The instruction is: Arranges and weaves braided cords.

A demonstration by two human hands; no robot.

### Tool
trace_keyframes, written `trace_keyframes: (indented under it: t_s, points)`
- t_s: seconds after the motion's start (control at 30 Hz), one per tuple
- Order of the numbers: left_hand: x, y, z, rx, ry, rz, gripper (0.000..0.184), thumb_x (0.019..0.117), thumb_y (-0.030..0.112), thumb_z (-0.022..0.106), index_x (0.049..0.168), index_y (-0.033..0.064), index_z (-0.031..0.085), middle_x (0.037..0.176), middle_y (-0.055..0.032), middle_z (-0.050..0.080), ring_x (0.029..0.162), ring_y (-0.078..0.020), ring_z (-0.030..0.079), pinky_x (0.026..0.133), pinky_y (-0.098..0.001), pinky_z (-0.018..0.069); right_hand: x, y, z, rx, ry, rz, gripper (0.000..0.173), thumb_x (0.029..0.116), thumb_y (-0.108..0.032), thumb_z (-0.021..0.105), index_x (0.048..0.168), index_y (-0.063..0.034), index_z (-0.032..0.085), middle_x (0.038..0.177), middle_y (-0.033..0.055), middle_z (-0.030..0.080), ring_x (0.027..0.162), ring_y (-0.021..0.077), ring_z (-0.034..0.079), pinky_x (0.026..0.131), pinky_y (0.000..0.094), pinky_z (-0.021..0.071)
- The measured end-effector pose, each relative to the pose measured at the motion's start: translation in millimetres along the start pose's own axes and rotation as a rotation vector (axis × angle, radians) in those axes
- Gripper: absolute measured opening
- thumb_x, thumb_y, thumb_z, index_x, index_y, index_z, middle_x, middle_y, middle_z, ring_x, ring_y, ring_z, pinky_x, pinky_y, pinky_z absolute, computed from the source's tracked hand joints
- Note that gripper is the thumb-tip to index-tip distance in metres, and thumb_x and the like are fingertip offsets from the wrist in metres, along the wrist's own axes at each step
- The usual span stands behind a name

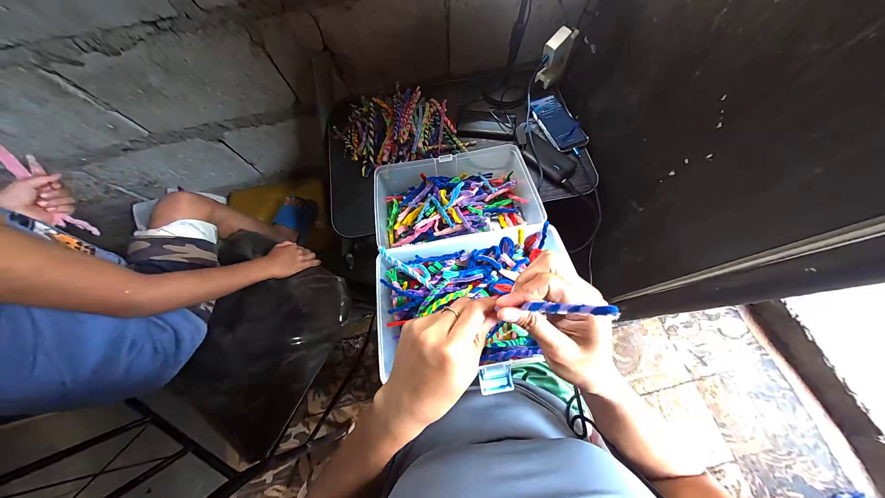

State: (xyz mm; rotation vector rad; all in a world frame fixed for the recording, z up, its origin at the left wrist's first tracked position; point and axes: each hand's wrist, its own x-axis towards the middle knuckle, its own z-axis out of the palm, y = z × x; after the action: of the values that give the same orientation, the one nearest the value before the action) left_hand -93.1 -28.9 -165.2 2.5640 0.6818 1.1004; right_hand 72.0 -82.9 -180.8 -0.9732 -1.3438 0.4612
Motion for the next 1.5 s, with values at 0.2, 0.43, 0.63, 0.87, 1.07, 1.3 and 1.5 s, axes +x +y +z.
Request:
trace_keyframes:
  t_s: [0.2, 0.43, 0.63, 0.87, 1.07, 1.3, 1.5]
  points:
    - [2.8, -2.0, 1.3, -0.172, -0.052, -0.021, 0.031, 0.1061, 0.017, 0.051, 0.092, -0.0018, 0.071, 0.074, -0.0118, 0.068, 0.065, -0.0110, 0.063, 0.062, -0.0191, 0.0479, -1.4, 1.5, 3.9, 0.026, 0.077, 0.050, 0.013, 0.0968, -0.024, 0.070, 0.088, -0.0162, 0.066, 0.087, -0.0117, 0.063, 0.086, -0.0063, 0.060, 0.079, 0.0115, 0.0513]
    - [4.3, -9.9, -9.6, -0.951, -0.317, -0.229, 0.025, 0.1067, 0.011, 0.049, 0.094, -0.0024, 0.066, 0.072, 0.0075, 0.057, 0.063, 0.0119, 0.045, 0.059, -0.0054, 0.0375, 2.5, 2.0, -1.6, 0.407, -0.060, 0.228, 0.007, 0.0921, -0.024, 0.075, 0.087, -0.0215, 0.071, 0.088, -0.0156, 0.067, 0.085, -0.0063, 0.063, 0.080, 0.0134, 0.0539]
    - [3.2, -13.5, -11.3, -1.629, -0.571, -0.421, 0.020, 0.1066, 0.019, 0.053, 0.094, 0.0141, 0.069, 0.077, 0.0194, 0.061, 0.063, 0.0168, 0.047, 0.054, -0.0034, 0.0349, 10.1, 11.9, -11.8, 0.625, -0.411, 0.050, 0.012, 0.0962, -0.016, 0.072, 0.108, -0.0144, 0.074, 0.108, -0.0096, 0.069, 0.105, -0.0035, 0.061, 0.092, 0.0159, 0.0495]
    - [-1.7, 4.9, -10.7, -0.488, -0.118, -0.136, 0.030, 0.1070, 0.016, 0.051, 0.093, -0.0040, 0.070, 0.071, -0.0047, 0.063, 0.062, -0.0001, 0.054, 0.060, -0.0114, 0.0438, 0.9, 8.1, -2.0, 0.234, -0.124, 0.029, 0.013, 0.1001, -0.025, 0.066, 0.092, -0.0140, 0.068, 0.088, -0.0115, 0.063, 0.091, -0.0075, 0.058, 0.085, 0.0126, 0.0483]
    - [-2.6, 12.3, -1.9, -0.148, 0.002, -0.065, 0.031, 0.1070, 0.017, 0.050, 0.092, -0.0025, 0.069, 0.072, -0.0101, 0.066, 0.062, -0.0087, 0.060, 0.059, -0.0173, 0.0462, -1.6, 2.9, 4.6, 0.099, -0.007, 0.041, 0.017, 0.0997, -0.025, 0.066, 0.088, -0.0133, 0.064, 0.082, -0.0114, 0.062, 0.083, -0.0079, 0.057, 0.079, 0.0114, 0.0484]
    - [-1.2, -11.2, -15.8, -1.548, -0.575, -0.392, 0.023, 0.1072, 0.021, 0.052, 0.094, 0.0127, 0.068, 0.079, 0.0184, 0.063, 0.065, 0.0179, 0.047, 0.056, -0.0024, 0.0351, 9.6, 11.0, -11.0, 0.568, -0.424, 0.002, 0.013, 0.0988, -0.022, 0.069, 0.105, -0.0114, 0.073, 0.102, -0.0073, 0.070, 0.104, -0.0031, 0.060, 0.091, 0.0162, 0.0481]
    - [-7.0, -1.9, -11.4, -1.131, -0.350, -0.256, 0.026, 0.1086, 0.016, 0.048, 0.096, 0.0008, 0.065, 0.073, 0.0091, 0.057, 0.064, 0.0140, 0.045, 0.059, -0.0040, 0.0366, 3.4, 4.3, -9.1, 0.364, -0.228, -0.009, 0.016, 0.0989, -0.025, 0.069, 0.091, -0.0118, 0.068, 0.085, -0.0100, 0.064, 0.089, -0.0080, 0.056, 0.082, 0.0113, 0.0440]
